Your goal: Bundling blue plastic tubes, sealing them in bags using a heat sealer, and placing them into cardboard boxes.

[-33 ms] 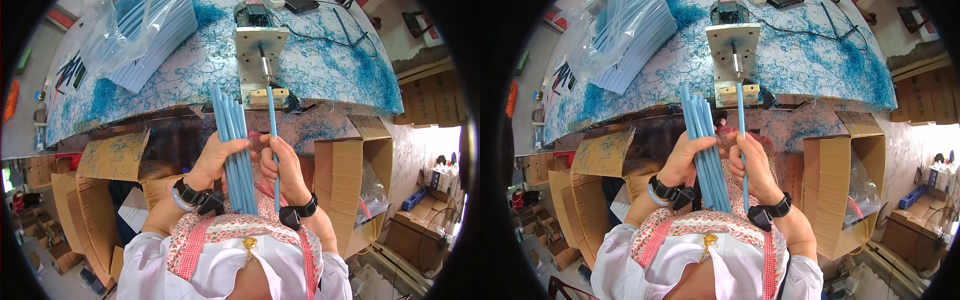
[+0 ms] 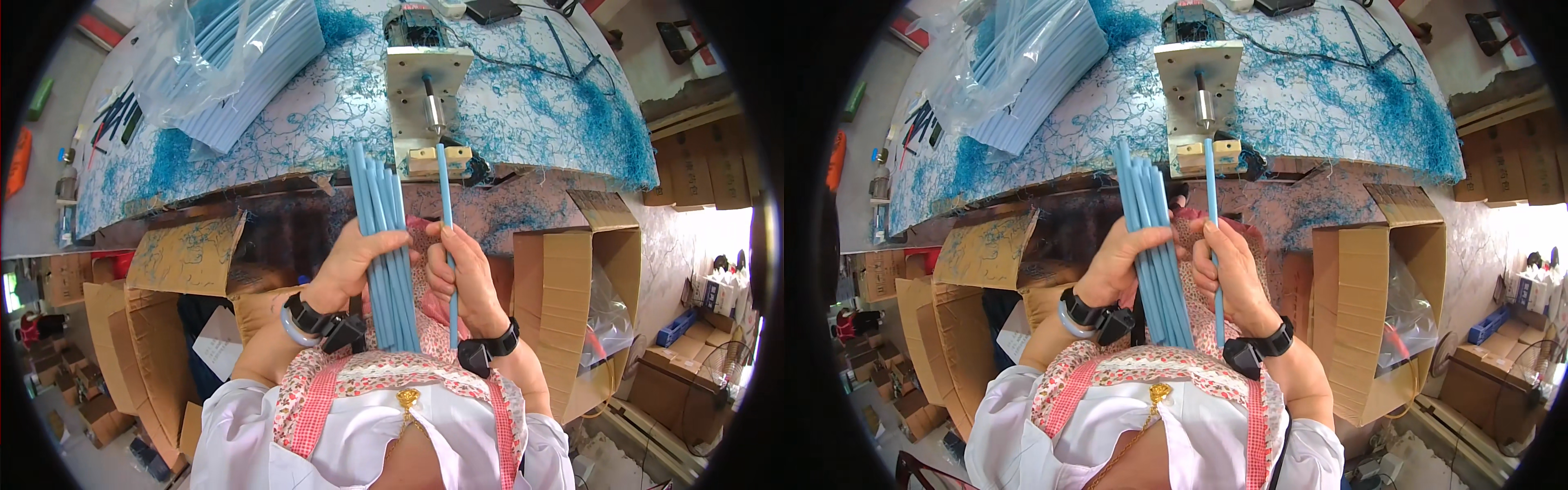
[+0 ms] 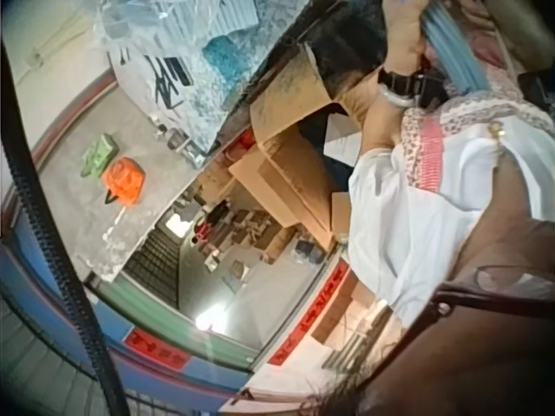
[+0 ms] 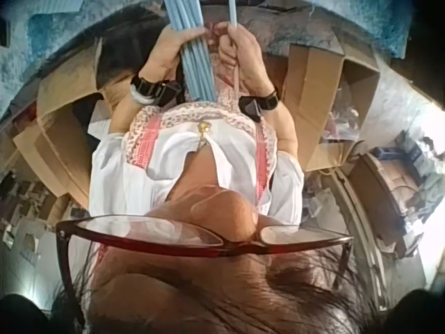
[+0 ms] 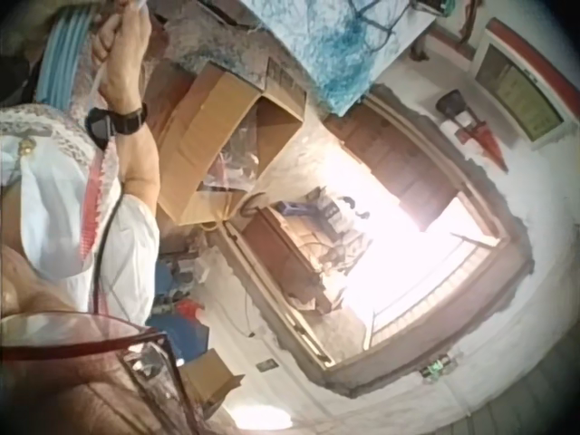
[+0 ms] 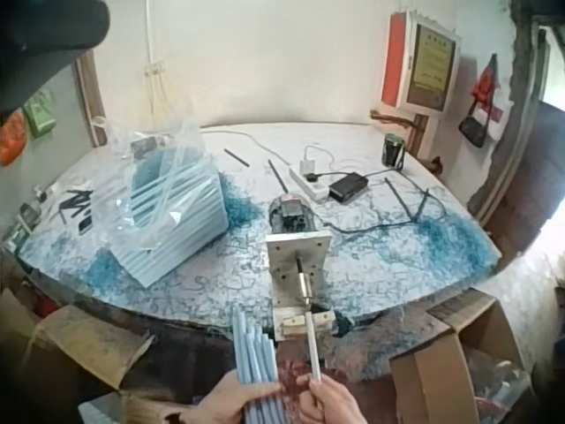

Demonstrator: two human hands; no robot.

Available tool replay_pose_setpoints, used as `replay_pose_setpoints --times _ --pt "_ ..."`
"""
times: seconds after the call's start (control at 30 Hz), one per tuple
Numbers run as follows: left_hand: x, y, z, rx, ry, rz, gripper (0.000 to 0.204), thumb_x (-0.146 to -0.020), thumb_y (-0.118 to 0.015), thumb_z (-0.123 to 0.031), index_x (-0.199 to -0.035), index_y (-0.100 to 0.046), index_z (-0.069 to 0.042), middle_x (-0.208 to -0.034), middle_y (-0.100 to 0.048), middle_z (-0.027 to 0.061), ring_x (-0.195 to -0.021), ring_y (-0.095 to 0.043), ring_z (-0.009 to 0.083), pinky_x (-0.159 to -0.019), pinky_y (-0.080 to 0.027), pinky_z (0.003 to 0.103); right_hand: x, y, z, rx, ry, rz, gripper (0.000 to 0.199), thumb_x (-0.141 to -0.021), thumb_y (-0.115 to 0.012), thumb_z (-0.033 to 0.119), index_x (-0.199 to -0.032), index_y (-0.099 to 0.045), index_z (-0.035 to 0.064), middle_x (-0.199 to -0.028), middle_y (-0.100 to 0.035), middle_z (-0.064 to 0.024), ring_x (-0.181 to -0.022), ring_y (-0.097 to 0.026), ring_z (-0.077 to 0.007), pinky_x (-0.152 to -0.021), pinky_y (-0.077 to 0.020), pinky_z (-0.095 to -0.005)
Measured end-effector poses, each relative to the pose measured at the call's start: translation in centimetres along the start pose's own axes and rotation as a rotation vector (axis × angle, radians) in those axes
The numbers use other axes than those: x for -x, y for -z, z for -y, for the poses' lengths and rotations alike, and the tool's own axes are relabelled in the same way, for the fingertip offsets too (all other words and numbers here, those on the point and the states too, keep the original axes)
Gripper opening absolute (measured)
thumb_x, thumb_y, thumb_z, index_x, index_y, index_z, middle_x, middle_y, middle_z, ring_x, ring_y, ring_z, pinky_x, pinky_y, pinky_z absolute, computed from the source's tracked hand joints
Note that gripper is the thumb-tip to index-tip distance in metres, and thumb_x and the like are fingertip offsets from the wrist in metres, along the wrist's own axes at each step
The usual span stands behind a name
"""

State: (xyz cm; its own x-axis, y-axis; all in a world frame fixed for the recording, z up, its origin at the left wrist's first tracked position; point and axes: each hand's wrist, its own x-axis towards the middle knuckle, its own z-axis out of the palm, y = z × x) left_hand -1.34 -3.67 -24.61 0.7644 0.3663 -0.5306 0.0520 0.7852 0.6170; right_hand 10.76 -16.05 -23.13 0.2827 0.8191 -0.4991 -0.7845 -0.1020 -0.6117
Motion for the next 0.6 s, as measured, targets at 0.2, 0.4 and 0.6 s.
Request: replay_pose_setpoints --times 0.2,0.4,0.6 --pt "-0.4 0.3 2.4 -0.047 -0.030 0.029 0.025 -0.077 -0.068 -0.007 -0.099 -0.057 -0.003 -0.089 -0.062 0.0038 -0.079 -0.061 0.0129 -0.069 -0.052 0.027 -1.0 0.3 0.1 0.034 0.025 0.029 0.020 -0.099 -0.038 0.026 -0.100 -0.048 0.0078 -0.052 -0.030 0.0042 -0.039 -0.028 -0.0049 -0.034 -0.0219 -0.0197" --pt "-0.9 -0.7 1.4 -0.300 -0.284 -0.086 0.028 -0.077 -0.069 -0.006 -0.102 -0.057 -0.003 -0.090 -0.062 0.0022 -0.079 -0.059 0.0095 -0.071 -0.050 0.025 -1.6 0.5 0.5 0.130 0.029 0.003 0.019 -0.099 -0.039 0.025 -0.098 -0.047 0.0083 -0.052 -0.030 0.0051 -0.039 -0.027 -0.0045 -0.035 -0.0220 -0.0190" --pt "-0.9 -0.6 1.1 -0.290 -0.308 -0.026 0.028 -0.077 -0.068 -0.005 -0.103 -0.057 -0.003 -0.090 -0.062 0.0016 -0.078 -0.059 0.0090 -0.071 -0.049 0.025 0.4 0.7 -0.1 0.105 -0.008 0.001 0.019 -0.099 -0.039 0.025 -0.098 -0.047 0.0075 -0.053 -0.030 0.0050 -0.039 -0.026 -0.0040 -0.035 -0.0223 -0.0189"
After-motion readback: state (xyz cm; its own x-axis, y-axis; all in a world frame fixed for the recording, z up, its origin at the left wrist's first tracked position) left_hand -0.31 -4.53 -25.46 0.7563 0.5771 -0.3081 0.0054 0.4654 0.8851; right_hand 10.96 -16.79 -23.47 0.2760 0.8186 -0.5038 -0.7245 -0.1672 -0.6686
